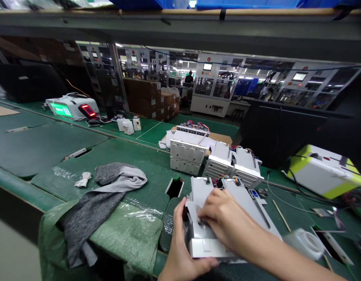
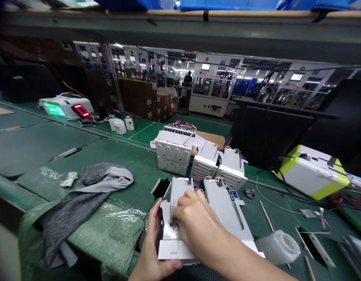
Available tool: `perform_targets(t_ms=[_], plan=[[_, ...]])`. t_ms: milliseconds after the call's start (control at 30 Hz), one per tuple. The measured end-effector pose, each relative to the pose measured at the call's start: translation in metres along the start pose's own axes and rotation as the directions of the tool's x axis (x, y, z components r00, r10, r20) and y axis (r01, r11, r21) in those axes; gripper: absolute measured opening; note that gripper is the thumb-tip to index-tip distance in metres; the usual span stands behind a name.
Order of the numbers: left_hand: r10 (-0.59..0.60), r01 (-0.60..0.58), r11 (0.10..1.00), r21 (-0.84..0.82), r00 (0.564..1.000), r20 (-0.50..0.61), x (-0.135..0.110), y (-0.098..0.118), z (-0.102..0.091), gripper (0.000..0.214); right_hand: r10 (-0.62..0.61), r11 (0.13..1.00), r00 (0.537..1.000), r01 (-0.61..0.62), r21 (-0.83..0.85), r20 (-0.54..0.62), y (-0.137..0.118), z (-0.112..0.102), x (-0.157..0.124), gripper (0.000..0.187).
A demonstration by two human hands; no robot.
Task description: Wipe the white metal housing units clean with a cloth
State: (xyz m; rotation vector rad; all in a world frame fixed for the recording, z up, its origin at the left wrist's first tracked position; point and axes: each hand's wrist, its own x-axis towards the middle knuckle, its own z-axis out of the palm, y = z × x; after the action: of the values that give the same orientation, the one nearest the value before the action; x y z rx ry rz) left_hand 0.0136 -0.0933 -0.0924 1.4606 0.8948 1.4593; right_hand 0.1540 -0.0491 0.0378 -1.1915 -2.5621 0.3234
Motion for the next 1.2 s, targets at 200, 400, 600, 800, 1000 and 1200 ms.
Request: perform_targets(t_ms=[200,400,600,800,1000,1200], plan=[[-0.036,0.035,0.999,-0.022,0.999,-0.029,0.002,0.001,0.003,0.123,0.102,0.988,0.995,-0.102,0.119,0.014,0.007,-0.003,0.013,0.016],[-0.045,0.042,0.998,-0.050,0.997,-0.057,0.001,0.001,0.004,0.123,0.114,0.988,0.991,-0.121,0.100,0.071,0.000,-0.007,0.011,0.016],[-0.082,0.082,0.997,0.013,0.996,-0.037,0.000,0.003,0.003,0.125,0.124,0.992,0.987,-0.126,0.008,0.099,0.000,-0.009,0.018,0.021],[-0.083,0.083,0.997,0.005,0.995,-0.050,-0.003,-0.001,0.004,0.126,0.073,0.997,0.990,-0.073,-0.006,0.121,-0.002,-0.006,0.012,0.021],[-0.065,0.066,0.998,0.023,0.998,-0.012,-0.002,0.001,0.001,0.121,0.120,0.992,0.991,-0.116,-0.056,0.067,0.002,-0.007,0.026,0.019],[-0.073,0.073,0.997,-0.014,0.997,-0.029,-0.005,-0.002,0.004,0.123,0.092,0.996,0.991,-0.092,-0.005,0.095,-0.003,0.000,-0.001,0.019]])
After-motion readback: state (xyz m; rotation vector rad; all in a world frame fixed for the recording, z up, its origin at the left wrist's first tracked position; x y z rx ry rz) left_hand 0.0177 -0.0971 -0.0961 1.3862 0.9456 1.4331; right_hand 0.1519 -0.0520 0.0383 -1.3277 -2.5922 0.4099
